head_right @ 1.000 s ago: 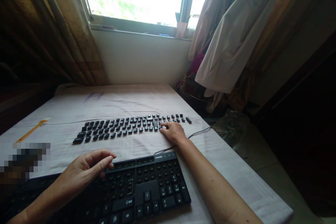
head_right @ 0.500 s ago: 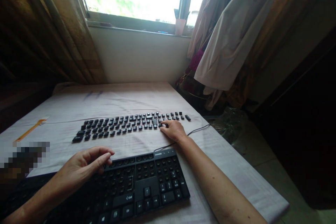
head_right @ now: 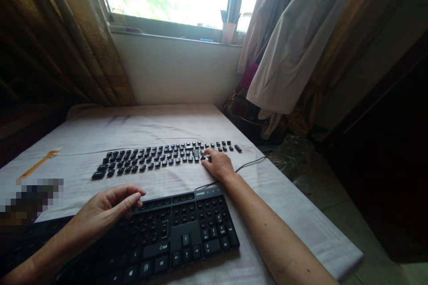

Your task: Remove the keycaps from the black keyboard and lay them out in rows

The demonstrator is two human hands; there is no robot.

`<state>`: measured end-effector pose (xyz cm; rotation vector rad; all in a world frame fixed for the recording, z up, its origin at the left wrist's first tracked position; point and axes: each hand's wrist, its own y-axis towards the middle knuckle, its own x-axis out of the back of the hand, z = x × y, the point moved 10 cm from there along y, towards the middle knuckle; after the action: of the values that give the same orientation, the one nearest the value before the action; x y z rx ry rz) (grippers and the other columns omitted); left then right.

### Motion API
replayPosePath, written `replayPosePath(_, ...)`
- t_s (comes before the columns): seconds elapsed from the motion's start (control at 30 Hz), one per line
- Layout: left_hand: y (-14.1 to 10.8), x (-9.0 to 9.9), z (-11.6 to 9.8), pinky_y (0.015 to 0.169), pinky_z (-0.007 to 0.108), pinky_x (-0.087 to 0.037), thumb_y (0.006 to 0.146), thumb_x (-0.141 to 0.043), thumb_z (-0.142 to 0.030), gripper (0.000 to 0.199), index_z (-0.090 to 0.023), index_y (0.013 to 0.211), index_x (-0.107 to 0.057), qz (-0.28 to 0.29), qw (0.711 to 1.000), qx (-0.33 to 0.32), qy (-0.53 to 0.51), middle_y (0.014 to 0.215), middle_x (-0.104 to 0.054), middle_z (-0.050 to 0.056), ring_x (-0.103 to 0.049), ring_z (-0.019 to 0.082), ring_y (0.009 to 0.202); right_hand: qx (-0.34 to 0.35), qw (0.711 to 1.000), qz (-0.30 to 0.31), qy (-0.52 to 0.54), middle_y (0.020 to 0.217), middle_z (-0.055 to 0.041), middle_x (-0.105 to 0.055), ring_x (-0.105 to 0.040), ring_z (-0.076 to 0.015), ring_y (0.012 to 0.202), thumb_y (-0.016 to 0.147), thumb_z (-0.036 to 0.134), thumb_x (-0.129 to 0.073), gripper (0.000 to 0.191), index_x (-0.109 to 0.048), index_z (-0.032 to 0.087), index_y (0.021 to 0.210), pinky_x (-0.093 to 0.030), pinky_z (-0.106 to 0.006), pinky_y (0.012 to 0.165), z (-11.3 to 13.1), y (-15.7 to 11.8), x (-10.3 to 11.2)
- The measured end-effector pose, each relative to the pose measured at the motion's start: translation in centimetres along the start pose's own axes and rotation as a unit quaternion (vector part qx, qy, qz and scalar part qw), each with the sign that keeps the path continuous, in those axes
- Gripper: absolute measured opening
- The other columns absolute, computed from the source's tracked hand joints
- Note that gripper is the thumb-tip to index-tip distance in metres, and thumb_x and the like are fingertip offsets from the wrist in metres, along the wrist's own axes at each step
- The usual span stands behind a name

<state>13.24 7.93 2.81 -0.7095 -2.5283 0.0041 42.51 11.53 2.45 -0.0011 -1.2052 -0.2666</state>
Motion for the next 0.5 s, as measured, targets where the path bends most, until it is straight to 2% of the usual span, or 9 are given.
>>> replayPosePath(0.1, -0.01, -0.1, -0.05, 0.068, 0.031, -0.046, 0.087, -0.054, -0.059, 0.042, -0.021, 0.092, -0.072, 0.005, 1.0, -0.003, 0.004, 0.079, -0.071, 0.003, -0.062, 0.021, 0.072, 0.009, 1.0, -0.004, -0.01, 0.095, -0.0036, -0.077, -0.069, -0.0213, 0.088, 0.088, 0.03, -0.062, 0.023, -0.071, 0.026, 0.108, -0.048, -0.029, 0.079, 0.23, 0.0, 0.0)
replayPosePath(0.3, 0.05, 0.1, 0.17, 0.069, 0.031, -0.046, 0.088, -0.054, -0.058, 0.041, -0.022, 0.094, -0.072, 0.005, 1.0, -0.007, 0.005, 0.08, -0.072, 0.002, -0.063, 0.021, 0.074, 0.013, 1.0, 0.01, -0.021, 0.101, -0.0088, -0.076, -0.069, -0.0248, 0.093, 0.088, 0.03, -0.061, 0.025, -0.073, 0.022, 0.108, -0.048, -0.032, 0.081, -0.03, 0.56, -0.4)
replayPosePath(0.5, 0.2, 0.33, 0.61, 0.067, 0.028, -0.047, 0.088, -0.054, -0.057, 0.04, -0.022, 0.096, -0.071, 0.005, 1.0, -0.01, 0.01, 0.081, -0.072, 0.001, -0.063, 0.021, 0.074, 0.02, 1.0, 0.021, 0.001, 0.101, -0.0069, -0.077, -0.069, -0.0235, 0.093, 0.085, 0.029, -0.065, 0.023, -0.074, 0.023, 0.105, -0.048, -0.03, 0.081, -0.49, 0.89, -0.77)
